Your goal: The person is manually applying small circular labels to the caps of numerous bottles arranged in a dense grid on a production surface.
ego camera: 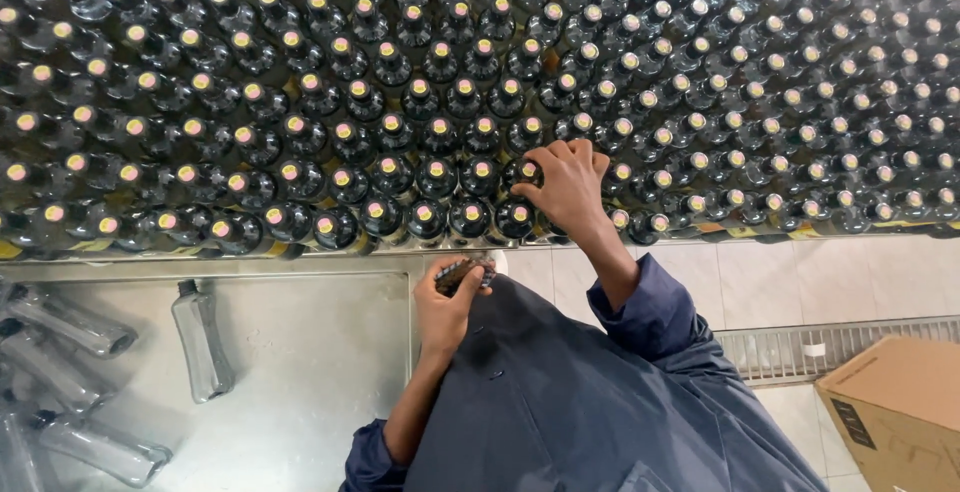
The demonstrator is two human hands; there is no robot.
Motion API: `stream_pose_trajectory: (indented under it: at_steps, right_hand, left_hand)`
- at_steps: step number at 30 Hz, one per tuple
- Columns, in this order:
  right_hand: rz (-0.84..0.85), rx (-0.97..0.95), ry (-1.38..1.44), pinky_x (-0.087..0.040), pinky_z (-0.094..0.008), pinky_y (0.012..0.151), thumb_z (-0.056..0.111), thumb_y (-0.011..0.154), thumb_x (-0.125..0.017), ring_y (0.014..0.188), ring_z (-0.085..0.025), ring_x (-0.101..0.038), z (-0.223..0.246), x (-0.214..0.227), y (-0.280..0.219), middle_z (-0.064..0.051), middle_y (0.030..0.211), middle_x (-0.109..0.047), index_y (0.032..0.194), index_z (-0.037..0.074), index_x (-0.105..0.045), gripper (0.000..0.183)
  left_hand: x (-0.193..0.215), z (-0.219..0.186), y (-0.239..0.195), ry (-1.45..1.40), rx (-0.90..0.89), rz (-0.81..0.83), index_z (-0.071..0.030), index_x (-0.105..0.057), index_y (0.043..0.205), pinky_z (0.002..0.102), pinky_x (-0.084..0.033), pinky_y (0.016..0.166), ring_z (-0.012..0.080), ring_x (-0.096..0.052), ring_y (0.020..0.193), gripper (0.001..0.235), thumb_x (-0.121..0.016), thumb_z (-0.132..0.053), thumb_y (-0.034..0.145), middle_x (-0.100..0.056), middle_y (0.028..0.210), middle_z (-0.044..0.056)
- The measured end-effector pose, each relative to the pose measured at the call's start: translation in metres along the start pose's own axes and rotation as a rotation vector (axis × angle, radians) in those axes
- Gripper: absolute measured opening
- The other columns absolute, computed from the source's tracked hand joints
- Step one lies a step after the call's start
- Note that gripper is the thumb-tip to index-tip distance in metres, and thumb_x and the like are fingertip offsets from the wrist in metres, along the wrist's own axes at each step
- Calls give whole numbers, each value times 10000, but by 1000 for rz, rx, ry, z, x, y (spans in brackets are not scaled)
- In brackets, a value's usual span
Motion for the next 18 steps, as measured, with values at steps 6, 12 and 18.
stream_pose_trajectory:
  at_steps: [6,12,18]
  right_hand:
    - [60,-69,30,-349,-562,1007,663,826,-868,1283,-330,-493,2,24,-6,-30,1196,-681,1275,222,-791,634]
    - [80,-65,15,-320,-522,1037,685,906,-798,1308,-273,-520,-11,3,-4,7,1182,-706,1289,231,-779,595]
    - [-130,-3,215,-395,-526,1145,785,927,-722,1289,-266,-597,25,59,-41,39,1164,-708,1318,305,-768,620]
  left_hand:
    - [8,5,-1,-56,51,-35,42,-775,1086,407,-686,687,285,-828,701,203,-858,-80,947,-812,906,258]
    - [8,7,-2,-59,74,-45,44,-770,1106,430,-698,696,282,-827,711,251,-876,-114,942,-814,921,251]
    - [0,-1,0,-156,60,-53,61,-778,1049,414,-711,598,311,-830,715,232,-902,-80,912,-813,904,266]
Point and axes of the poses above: each hand's wrist, its own y-axis towards the middle knuckle, its own x-axis out of the back of the hand, z = x × y, the point moved 9 cm from there along y, towards the middle knuckle
